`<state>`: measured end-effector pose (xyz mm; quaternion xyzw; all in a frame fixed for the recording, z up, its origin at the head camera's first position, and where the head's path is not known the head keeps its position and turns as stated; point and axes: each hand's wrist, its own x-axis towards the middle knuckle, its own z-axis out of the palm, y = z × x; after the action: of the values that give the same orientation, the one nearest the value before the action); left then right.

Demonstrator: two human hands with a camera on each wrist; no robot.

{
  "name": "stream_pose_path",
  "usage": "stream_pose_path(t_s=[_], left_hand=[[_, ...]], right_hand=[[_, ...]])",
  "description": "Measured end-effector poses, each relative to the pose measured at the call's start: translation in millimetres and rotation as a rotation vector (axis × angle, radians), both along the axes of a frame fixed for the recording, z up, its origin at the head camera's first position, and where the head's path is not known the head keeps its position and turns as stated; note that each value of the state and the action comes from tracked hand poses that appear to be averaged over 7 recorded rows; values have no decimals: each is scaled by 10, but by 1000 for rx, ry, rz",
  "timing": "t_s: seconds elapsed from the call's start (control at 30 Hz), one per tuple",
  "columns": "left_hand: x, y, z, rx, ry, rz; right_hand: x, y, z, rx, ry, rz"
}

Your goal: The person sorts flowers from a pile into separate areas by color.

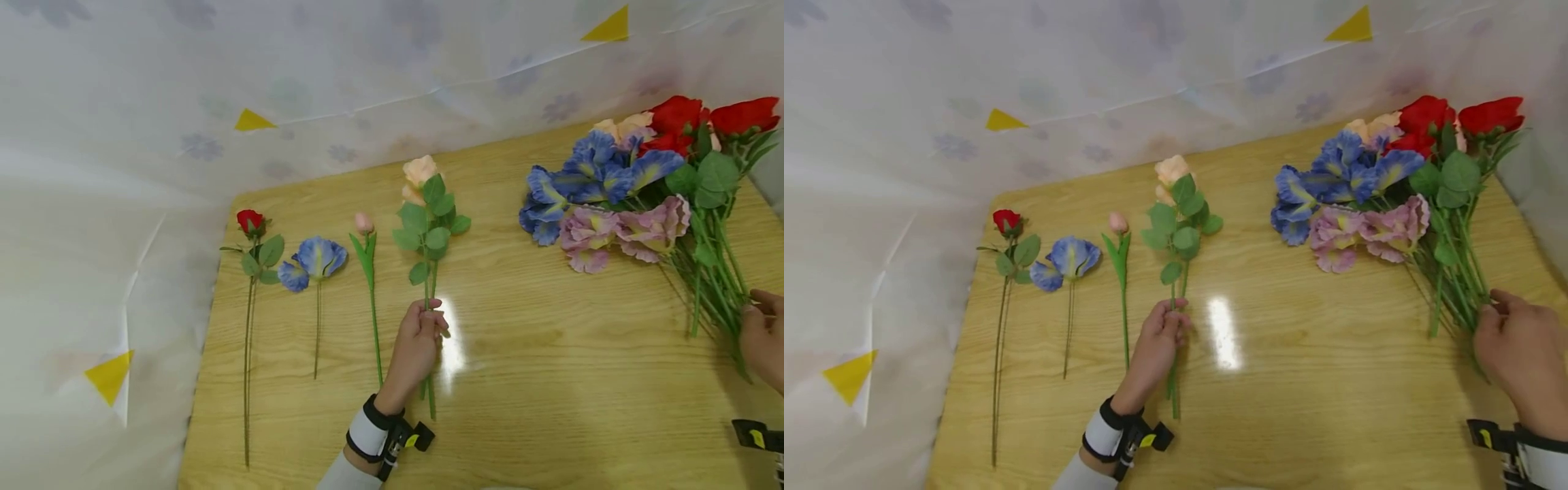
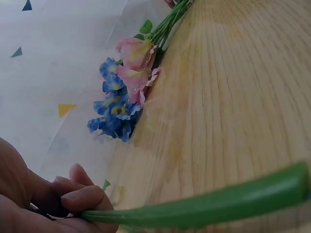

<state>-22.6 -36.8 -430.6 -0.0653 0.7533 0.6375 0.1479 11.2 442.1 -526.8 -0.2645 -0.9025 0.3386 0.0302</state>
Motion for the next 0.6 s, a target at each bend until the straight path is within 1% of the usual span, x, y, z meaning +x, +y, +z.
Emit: stream_pose_path(t_s=[0.1,0.13,0.2,0.3,0.33,0.4,0.5,0.53,0.57,0.6], left_hand=[[-12,8,-14,13,-9,-11],[-14,10,-16,19,-12,-16],[-15,9,-22,36,-17,-28],[-17,7,-21,21,-9,-41],[-19,6,-19,-1,3,-47],[-21,0,-21,-88,48,-67],[-21,-9,-30,-219,124,-78],[-19,-11,-38,-255,144,-78],[-18,-9,-44,-283,158,-75],[-16,-5,-49,-300,167,-69]], right_hand=[[11,-28,45,16,18,8],[7,-47,70,30,23,-7],[-14,-101,142,70,26,-67],[-58,-228,327,109,10,-124],[-74,-282,402,118,1,-135],[-101,-361,548,105,-26,-117],[-122,-429,673,98,-52,-85],[-126,-426,681,97,-57,-92],[-125,-356,606,111,-57,-93],[-133,-249,479,113,-43,-112]])
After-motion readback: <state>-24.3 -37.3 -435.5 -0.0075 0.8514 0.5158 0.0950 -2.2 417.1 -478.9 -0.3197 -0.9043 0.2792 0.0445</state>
